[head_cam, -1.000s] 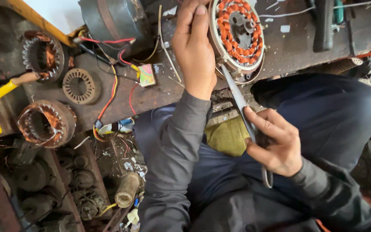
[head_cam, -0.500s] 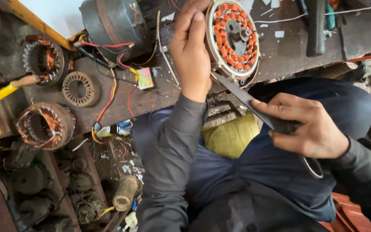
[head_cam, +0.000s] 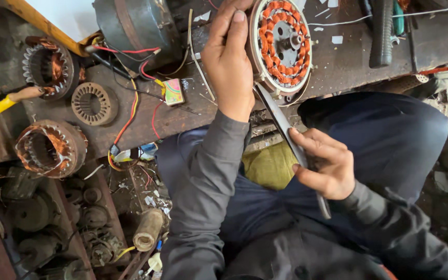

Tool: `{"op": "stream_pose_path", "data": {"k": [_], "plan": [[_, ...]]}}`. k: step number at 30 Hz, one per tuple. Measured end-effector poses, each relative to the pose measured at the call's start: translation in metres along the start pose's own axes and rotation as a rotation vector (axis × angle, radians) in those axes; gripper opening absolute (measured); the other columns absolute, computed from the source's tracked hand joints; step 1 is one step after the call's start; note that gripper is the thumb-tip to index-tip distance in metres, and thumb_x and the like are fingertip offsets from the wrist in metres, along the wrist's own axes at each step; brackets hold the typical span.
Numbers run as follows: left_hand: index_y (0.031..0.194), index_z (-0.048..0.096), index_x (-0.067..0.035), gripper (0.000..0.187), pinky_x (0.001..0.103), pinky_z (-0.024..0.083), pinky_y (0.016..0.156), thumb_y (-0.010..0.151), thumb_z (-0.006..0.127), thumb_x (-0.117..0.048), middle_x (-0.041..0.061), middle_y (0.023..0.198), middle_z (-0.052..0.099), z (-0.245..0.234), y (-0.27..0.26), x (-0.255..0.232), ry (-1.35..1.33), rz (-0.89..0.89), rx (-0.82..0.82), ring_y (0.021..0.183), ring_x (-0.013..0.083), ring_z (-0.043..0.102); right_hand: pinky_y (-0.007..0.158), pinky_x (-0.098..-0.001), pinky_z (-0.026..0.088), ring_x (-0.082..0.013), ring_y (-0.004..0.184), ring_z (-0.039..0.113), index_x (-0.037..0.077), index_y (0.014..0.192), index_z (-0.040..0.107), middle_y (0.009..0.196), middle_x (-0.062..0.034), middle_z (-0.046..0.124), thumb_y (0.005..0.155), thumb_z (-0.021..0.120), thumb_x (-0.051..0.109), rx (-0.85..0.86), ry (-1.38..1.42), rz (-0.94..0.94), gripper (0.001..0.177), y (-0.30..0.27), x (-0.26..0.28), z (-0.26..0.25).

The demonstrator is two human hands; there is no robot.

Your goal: The person is repairing a motor component by hammering a metal ring onto a stator with copper windings. They repeatedly tap the ring into place, rotate the stator, and inspect the fit.

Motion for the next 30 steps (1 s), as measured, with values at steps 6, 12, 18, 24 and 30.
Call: {"op": "stream_pose_path", "data": {"k": [6, 12, 18, 24, 30], "plan": [[0.122, 0.071, 0.002, 0.018, 0.027, 0.048, 0.110, 0.114, 0.060, -0.010, 0.006, 0.123, 0.074, -0.002, 0.000, -0.008, 0.112, 0.047, 0.054, 0.118, 0.0142, 0.067, 0.069, -0.0276, 0.047, -0.0163, 0.078, 0.056, 0.001, 0.137, 0.063, 0.102, -0.0090, 0.063, 0.073, 0.074, -0.003, 0.058, -0.257, 0.069, 0.065, -0.005, 0.016, -0.011], [0.121, 0.071, -0.001, 0.020, 0.027, 0.052, 0.102, 0.107, 0.065, -0.014, 0.003, 0.116, 0.076, -0.006, 0.012, -0.012, 0.302, 0.084, 0.107, 0.109, 0.0116, 0.069, 0.076, -0.0364, 0.052, -0.0289, 0.086, 0.063, 0.004, 0.145, 0.053, 0.106, -0.0144, 0.061, 0.068, 0.075, 0.001, 0.141, -0.628, 0.061, 0.080, -0.016, 0.047, -0.041], [0.113, 0.070, 0.001, 0.018, 0.026, 0.050, 0.090, 0.107, 0.067, -0.015, 0.000, 0.095, 0.072, -0.004, 0.011, -0.007, 0.181, 0.041, 0.086, 0.090, 0.0049, 0.059, 0.079, -0.0355, 0.054, -0.0287, 0.089, 0.066, 0.006, 0.144, 0.055, 0.112, -0.0153, 0.064, 0.066, 0.071, -0.001, 0.245, -0.570, 0.067, 0.080, -0.003, 0.024, -0.052], [0.115, 0.068, 0.003, 0.020, 0.027, 0.050, 0.088, 0.106, 0.066, -0.015, 0.000, 0.103, 0.073, -0.003, 0.013, 0.005, 0.047, -0.023, 0.070, 0.095, 0.0065, 0.059, 0.080, -0.0334, 0.055, -0.0244, 0.089, 0.066, 0.006, 0.142, 0.058, 0.111, -0.0145, 0.066, 0.062, 0.072, -0.001, 0.398, -0.576, 0.009, 0.082, 0.035, 0.012, -0.074], [0.110, 0.069, 0.004, 0.018, 0.027, 0.048, 0.077, 0.105, 0.066, -0.013, -0.001, 0.092, 0.071, 0.002, 0.018, 0.007, 0.047, -0.027, 0.013, 0.084, 0.0061, 0.056, 0.085, -0.0339, 0.052, -0.0247, 0.093, 0.066, 0.002, 0.142, 0.058, 0.108, -0.0145, 0.064, 0.062, 0.071, -0.001, 0.387, -0.403, -0.034, 0.081, 0.039, -0.005, -0.077]]}}
Point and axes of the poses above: each hand's wrist, its own y-axis towards the middle knuckle, its own z-axis out of the palm, x = y × z, the point moved 3 cm from there along y, towards the middle knuckle
